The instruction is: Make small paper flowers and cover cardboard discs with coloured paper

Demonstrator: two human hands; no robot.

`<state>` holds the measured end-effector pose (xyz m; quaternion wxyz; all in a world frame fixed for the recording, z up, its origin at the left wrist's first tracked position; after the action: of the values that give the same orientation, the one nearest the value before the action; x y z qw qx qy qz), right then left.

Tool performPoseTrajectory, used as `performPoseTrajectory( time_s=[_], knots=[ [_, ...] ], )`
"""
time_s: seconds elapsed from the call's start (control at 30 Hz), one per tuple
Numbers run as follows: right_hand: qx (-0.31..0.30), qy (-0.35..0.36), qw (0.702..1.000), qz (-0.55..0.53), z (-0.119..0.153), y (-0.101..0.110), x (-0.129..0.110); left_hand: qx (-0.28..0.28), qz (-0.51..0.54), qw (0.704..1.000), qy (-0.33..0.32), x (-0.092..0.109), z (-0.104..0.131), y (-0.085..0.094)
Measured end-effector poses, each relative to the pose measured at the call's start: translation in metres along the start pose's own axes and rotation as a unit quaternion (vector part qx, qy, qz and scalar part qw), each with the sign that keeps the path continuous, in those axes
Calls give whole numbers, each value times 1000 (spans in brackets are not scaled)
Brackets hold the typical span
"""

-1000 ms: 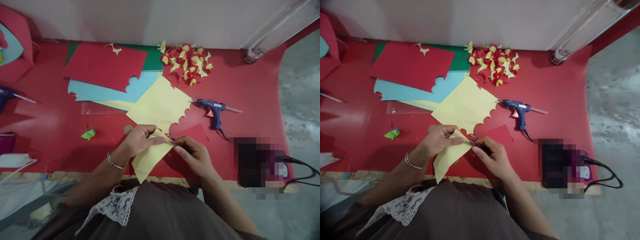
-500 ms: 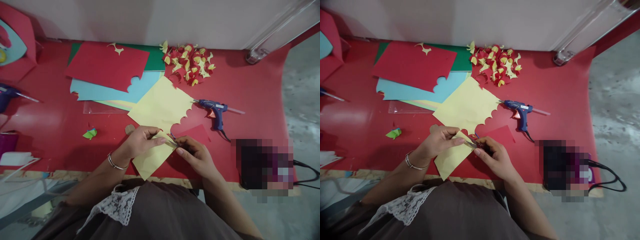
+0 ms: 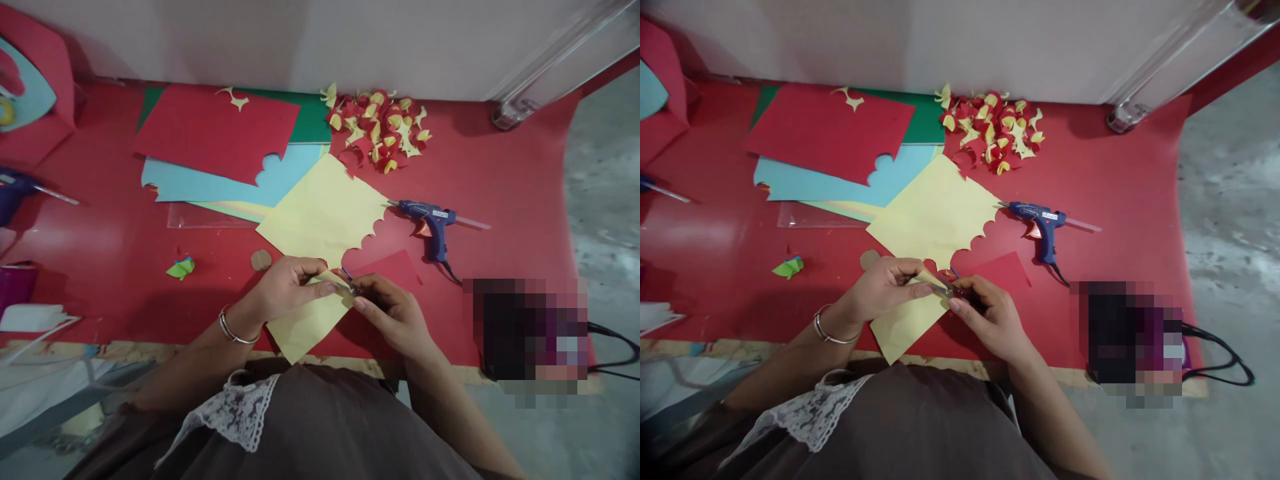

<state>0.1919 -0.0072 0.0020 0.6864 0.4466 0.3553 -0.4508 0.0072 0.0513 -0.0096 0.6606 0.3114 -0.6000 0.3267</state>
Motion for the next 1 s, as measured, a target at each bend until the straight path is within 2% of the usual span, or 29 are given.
performPoseTrajectory(
  time_s=[0.33, 1.0],
  knots=[
    [6, 10, 1000, 17, 0, 0, -1, -20, 16, 999, 43, 4, 0, -6],
    [19, 12, 999, 36, 1, 1, -3, -23, 7, 999, 36, 4, 0, -8]
  ],
)
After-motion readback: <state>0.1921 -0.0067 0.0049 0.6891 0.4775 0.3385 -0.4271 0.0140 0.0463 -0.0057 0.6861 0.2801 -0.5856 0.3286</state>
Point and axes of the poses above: each hand's wrist, its own z-axis away from the middle knuckle, its own y-axis out of the back of the hand, x = y × z, the point moved 7 cm from there along -z, towards the middle knuckle, and after that the axes turned 11 degrees about -y, right-handed, at the moved point
